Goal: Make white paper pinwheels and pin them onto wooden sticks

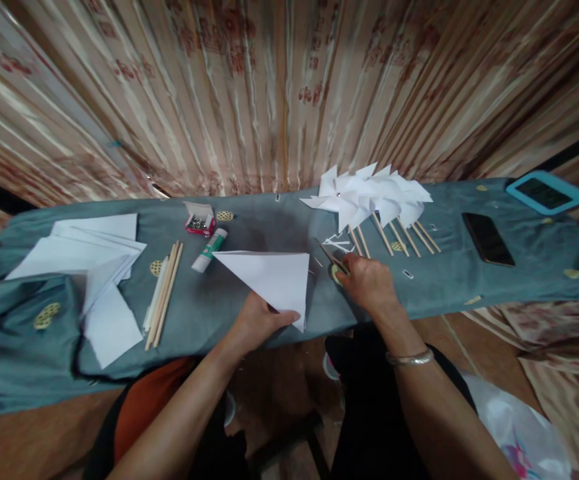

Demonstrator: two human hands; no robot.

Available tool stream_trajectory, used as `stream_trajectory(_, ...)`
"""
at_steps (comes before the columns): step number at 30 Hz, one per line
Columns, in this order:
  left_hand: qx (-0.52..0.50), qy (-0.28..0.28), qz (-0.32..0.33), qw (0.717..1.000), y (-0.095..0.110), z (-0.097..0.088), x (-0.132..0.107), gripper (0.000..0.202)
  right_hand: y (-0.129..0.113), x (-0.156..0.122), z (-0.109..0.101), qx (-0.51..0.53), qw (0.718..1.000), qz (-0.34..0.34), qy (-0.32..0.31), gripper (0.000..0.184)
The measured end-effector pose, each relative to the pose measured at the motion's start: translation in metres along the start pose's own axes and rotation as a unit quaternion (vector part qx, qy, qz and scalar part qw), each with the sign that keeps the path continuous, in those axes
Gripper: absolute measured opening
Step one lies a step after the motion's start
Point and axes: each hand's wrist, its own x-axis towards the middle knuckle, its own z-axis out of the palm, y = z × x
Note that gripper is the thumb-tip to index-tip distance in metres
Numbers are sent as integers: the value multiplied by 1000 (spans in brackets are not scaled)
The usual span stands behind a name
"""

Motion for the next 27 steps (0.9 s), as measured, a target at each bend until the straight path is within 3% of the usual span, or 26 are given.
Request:
stream_trajectory(9, -56, -24, -1, 998, -5, -11, -15, 36, 7, 1, -5, 48, 998, -22, -31, 23)
stream_trajectory(12, -68, -41, -10, 997, -6, -12, -19, 34, 9, -2, -9, 71, 997, -36, -8, 23)
stream_trajectory(14, -75, -55, -14, 996, -6, -11, -21, 34, 5, -5, -12, 145, 988, -39, 28, 26)
stream_trajectory(15, -77, -62, -14, 995, -7, -10, -22, 35, 0, -6, -13, 224, 973, -45, 43, 29)
stream_trajectory(17, -73, -66, -9, 995, -8, -8, -24, 41, -14, -8, -14, 449, 889, -93, 23, 38)
stream_trajectory(19, -67, -63, -2, 996, -10, -6, -26, 48, -30, -9, -13, 599, 786, -133, -72, 43)
stream_trajectory(21, -66, -60, -2, 996, -10, -5, -28, 53, -43, -10, -12, 657, 726, -147, -141, 39)
stream_trajectory(25, -99, -88, -36, 991, -3, -12, -28, 32, -55, -9, -13, 691, 684, -132, -191, 29)
stream_trajectory(27, -153, -45, -40, 986, 4, -19, -26, 28, -57, -9, -14, 694, 681, -126, -200, 29)
